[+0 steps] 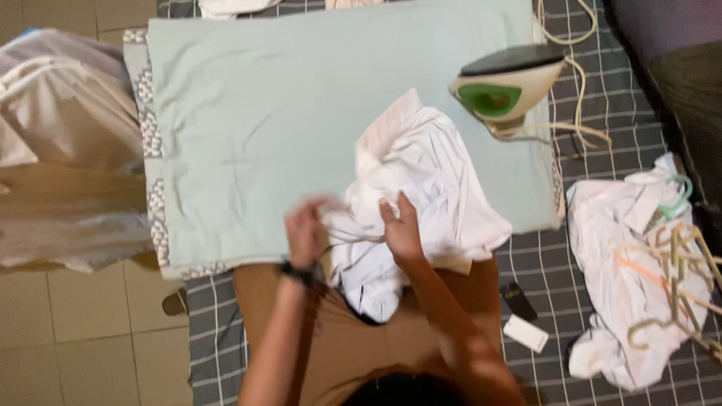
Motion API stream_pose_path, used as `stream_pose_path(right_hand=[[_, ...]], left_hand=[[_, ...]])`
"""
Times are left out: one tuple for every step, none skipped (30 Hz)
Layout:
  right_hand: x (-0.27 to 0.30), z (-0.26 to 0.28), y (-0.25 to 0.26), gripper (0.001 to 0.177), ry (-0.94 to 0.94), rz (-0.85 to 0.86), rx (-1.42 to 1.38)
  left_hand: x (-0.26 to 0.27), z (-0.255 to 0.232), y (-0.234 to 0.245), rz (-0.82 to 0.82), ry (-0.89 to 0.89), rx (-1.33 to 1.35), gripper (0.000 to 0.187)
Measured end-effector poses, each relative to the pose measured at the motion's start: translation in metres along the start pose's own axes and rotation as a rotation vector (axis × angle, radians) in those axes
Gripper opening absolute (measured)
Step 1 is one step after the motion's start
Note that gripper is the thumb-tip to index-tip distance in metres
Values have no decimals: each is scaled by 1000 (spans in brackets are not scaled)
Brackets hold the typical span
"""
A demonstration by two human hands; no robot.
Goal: The person irons a white shirt on a light blue cloth laid on the floor. They repeatedly smooth the fabric with their hands and use a green and white iron to press different sections, including the collar and body, while adjusting the shirt's position.
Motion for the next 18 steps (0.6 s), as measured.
stream_pose_path(right_hand=[[19,5,-4,56,-9,65,41],[37,11,-8,55,-10,134,81],[56,18,-12,53,-11,203,122],[71,27,-15,51,49,272,47],[88,36,-15,49,109,342,-28],[107,41,-14,47,151,409,-106],[123,45,-10,47,137,410,-118],[134,49,-1,47,131,410,-129],[144,53,8,47,125,411,-140],[150,55,21,47,6,252,-39],[156,57,35,49,-112,91,60],[164,58,53,52,-236,-71,158],[173,76,77,40,361,-49,537],[181,91,89,29,983,-24,900],[170,91,108,35,448,-67,275],[163,87,120,41,-106,-89,-339],[161,95,130,40,-35,-60,-360],[163,104,143,38,27,-31,-381]], left_hand=[[-15,8,22,-59,8,89,48],[-36,21,34,-19,48,41,54],[-55,35,40,20,87,-7,60],[-71,54,38,21,213,125,62],[-82,75,29,22,338,257,65],[-80,95,16,67,367,379,70],[-74,115,1,112,395,502,76],[-70,128,-17,295,151,57,70],[-63,136,-32,460,-102,-392,65],[-49,148,-44,504,149,-122,61],[-27,155,-54,538,399,151,58],[-12,153,-57,560,346,129,56],[5,147,-59,580,293,107,55],[17,138,-59,580,321,61,53],[29,125,-58,579,348,15,51],[46,110,-54,578,382,-84,52],[57,93,-51,575,416,-184,52],[67,71,-50,596,220,-387,49]])
Point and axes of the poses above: each hand's wrist, its own x-axis away from the middle knuckle, its own y-axis out of the back of the hand, z = x × y, the point moved 2 cm from there along -x, towards the middle knuckle, and after that the axes turned 3 degrees about z, right-handed, at the moved point
